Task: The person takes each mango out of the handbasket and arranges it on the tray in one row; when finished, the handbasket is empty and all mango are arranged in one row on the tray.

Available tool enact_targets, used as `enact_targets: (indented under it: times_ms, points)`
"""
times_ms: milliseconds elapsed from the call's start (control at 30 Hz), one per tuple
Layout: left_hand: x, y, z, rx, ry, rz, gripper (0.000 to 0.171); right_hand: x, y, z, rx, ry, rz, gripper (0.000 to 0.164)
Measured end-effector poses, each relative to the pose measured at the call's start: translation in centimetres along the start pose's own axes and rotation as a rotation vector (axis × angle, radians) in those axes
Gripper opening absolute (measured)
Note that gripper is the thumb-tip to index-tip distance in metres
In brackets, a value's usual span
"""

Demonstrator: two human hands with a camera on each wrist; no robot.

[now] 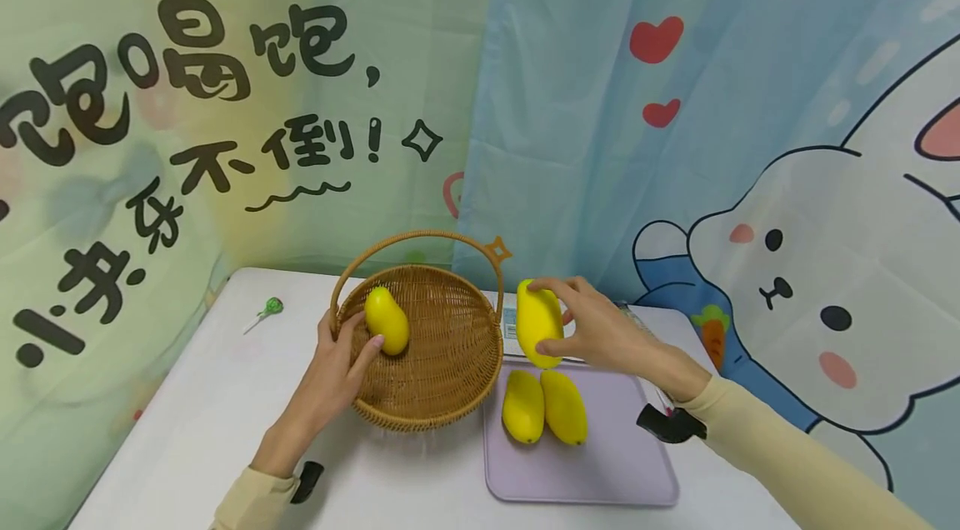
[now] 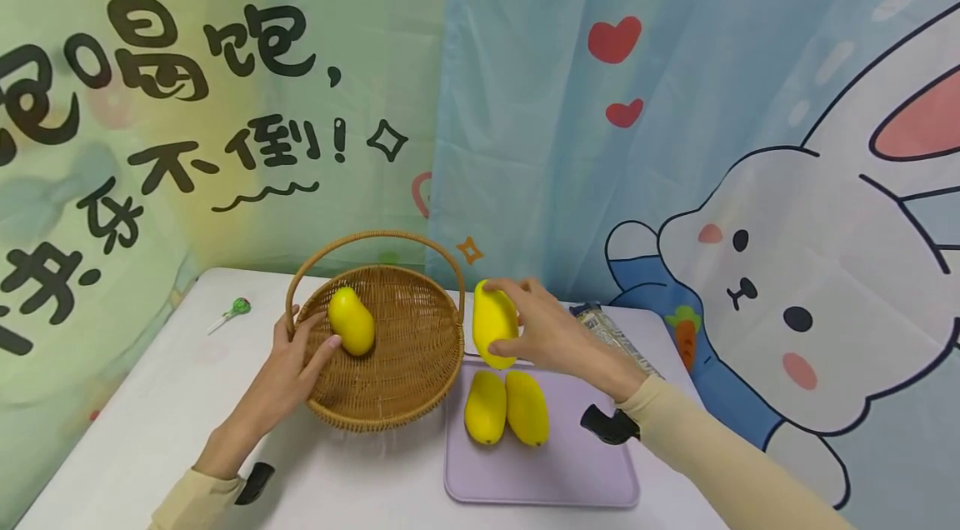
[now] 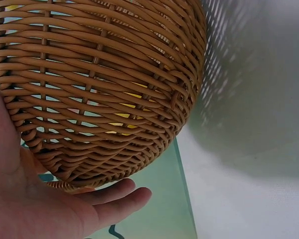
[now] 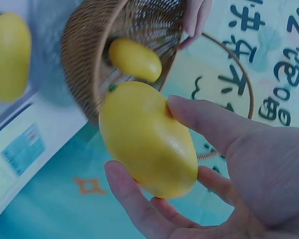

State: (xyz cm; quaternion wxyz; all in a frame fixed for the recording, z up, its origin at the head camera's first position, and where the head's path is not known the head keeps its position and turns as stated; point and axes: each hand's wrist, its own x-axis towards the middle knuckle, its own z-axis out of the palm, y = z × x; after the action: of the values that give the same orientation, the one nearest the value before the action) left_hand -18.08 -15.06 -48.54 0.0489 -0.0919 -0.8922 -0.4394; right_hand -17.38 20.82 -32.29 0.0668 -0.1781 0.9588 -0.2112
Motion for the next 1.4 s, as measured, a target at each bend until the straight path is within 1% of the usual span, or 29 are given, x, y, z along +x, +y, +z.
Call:
enact_targets:
  times_ms: [67,267,433,600,800,967,1100,1400]
  points:
    - [0.0,0.0,0.1,0.0,0.0,0.001,0.074,-0.7,1.0,-0.5,-0.008,0.004,0.019,0.073]
    - [0.0,0.1,0.1,0.005,-0.003,-0.011,0.075,-2.5,3.7,-1.8,-0.029,0.015,0.041,0.072]
    - [0.0,0.2,-0.1,0.021,-0.011,-0.014,0.076,-3.4,5.9,-1.7,-0.053,0.016,0.086,0.072]
    - [-0.1,0.2,-0.4,0.014,0.0,-0.011,0.075,-3.3,8.5,-0.3,-0.05,-0.023,0.105,0.072]
    - [0.1,0.0,-0.1,0.012,0.0,-0.008,0.074,-3.4,11.6,2.5,0.0,-0.094,0.134,0.071]
    - [0.1,-0.1,0.1,0.028,0.002,-0.003,0.073,-3.6,13.5,4.7,0.007,-0.132,0.157,0.069]
    - [0.1,0.0,0.1,0.025,0.006,-0.003,0.073,-3.4,14.4,5.8,0.001,-0.151,0.172,0.069]
    - [0.3,-0.2,0.1,0.015,0.012,0.005,0.072,-3.4,15.0,6.6,0.008,-0.178,0.206,0.071]
